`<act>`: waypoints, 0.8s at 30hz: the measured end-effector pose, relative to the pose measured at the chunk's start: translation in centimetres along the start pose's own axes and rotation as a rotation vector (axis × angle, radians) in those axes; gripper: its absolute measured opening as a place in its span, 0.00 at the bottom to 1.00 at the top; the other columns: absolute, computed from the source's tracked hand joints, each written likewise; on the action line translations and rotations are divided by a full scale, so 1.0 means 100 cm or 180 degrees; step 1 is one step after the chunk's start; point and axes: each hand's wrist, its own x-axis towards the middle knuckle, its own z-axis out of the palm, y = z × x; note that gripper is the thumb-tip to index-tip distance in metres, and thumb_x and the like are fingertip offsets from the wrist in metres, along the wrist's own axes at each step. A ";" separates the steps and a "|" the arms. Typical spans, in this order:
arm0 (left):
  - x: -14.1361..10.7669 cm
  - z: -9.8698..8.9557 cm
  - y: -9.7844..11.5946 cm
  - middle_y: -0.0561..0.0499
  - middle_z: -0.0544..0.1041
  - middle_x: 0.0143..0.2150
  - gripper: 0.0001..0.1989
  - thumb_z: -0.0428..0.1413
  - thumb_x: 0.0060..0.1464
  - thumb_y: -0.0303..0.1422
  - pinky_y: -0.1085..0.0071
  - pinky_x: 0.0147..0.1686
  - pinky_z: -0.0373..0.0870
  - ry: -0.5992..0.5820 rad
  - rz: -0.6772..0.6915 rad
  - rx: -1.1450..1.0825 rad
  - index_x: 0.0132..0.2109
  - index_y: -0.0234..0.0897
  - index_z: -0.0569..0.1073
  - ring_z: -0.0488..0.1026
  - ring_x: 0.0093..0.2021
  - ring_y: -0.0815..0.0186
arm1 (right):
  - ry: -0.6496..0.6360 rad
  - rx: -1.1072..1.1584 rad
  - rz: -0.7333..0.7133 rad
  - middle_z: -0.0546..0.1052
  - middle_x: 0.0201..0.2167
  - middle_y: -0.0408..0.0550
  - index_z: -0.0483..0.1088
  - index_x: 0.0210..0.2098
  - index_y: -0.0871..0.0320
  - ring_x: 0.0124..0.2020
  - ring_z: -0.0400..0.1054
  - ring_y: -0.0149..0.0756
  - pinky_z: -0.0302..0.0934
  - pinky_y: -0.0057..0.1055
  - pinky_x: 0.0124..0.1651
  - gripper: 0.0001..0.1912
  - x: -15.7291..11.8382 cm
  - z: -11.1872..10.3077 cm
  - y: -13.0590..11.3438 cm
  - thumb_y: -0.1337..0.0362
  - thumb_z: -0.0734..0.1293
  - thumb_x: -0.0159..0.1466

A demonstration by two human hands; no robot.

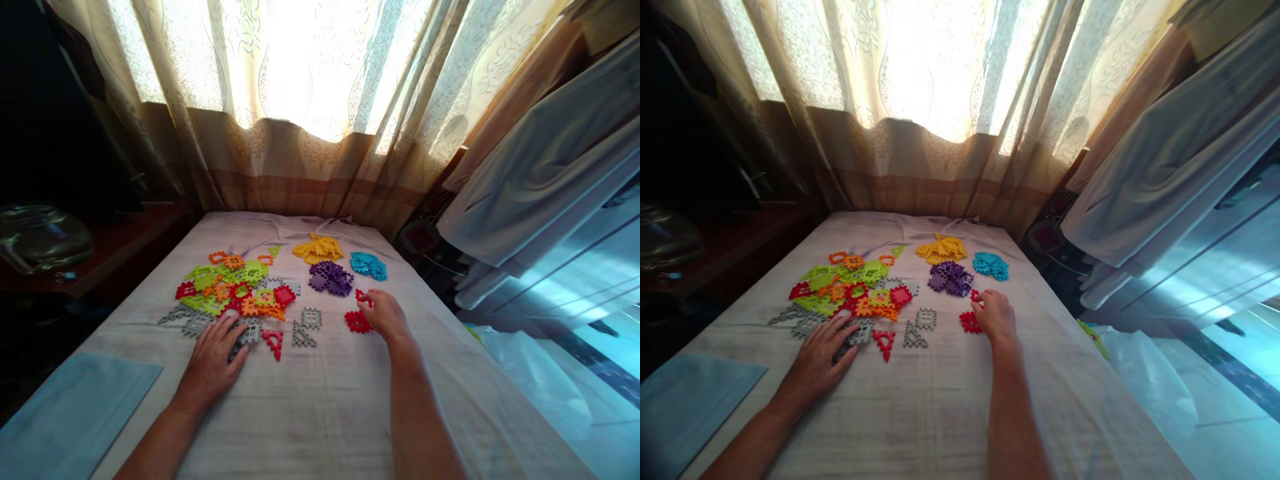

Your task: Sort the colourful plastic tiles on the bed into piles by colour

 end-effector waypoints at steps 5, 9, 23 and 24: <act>0.000 0.001 -0.001 0.43 0.71 0.60 0.20 0.48 0.60 0.43 0.50 0.60 0.61 -0.0006 -0.0026 0.0010 0.54 0.42 0.73 0.66 0.61 0.52 | -0.0292 0.0018 0.0235 0.79 0.42 0.58 0.79 0.37 0.57 0.46 0.73 0.52 0.64 0.42 0.47 0.10 -0.001 0.004 0.020 0.64 0.66 0.61; 0.000 0.001 -0.001 0.44 0.71 0.60 0.20 0.48 0.60 0.43 0.51 0.61 0.60 -0.0014 -0.0088 -0.0052 0.54 0.43 0.73 0.65 0.62 0.53 | -0.0334 0.0071 0.0202 0.80 0.41 0.56 0.80 0.37 0.56 0.46 0.73 0.51 0.64 0.40 0.46 0.10 0.000 0.002 0.018 0.64 0.65 0.62; -0.001 -0.003 0.005 0.44 0.71 0.61 0.18 0.50 0.60 0.39 0.50 0.61 0.60 -0.0001 -0.0055 -0.0036 0.54 0.41 0.72 0.65 0.62 0.54 | -0.0122 0.0222 -0.1170 0.76 0.51 0.51 0.71 0.53 0.55 0.52 0.69 0.40 0.59 0.33 0.54 0.19 0.000 0.055 -0.121 0.57 0.64 0.65; -0.001 -0.004 0.005 0.44 0.70 0.61 0.18 0.50 0.60 0.39 0.50 0.61 0.60 -0.0015 -0.0073 -0.0044 0.54 0.41 0.72 0.65 0.62 0.54 | -0.0168 0.0151 -0.1167 0.77 0.50 0.52 0.72 0.52 0.55 0.51 0.69 0.41 0.59 0.33 0.53 0.19 0.000 0.058 -0.129 0.55 0.64 0.64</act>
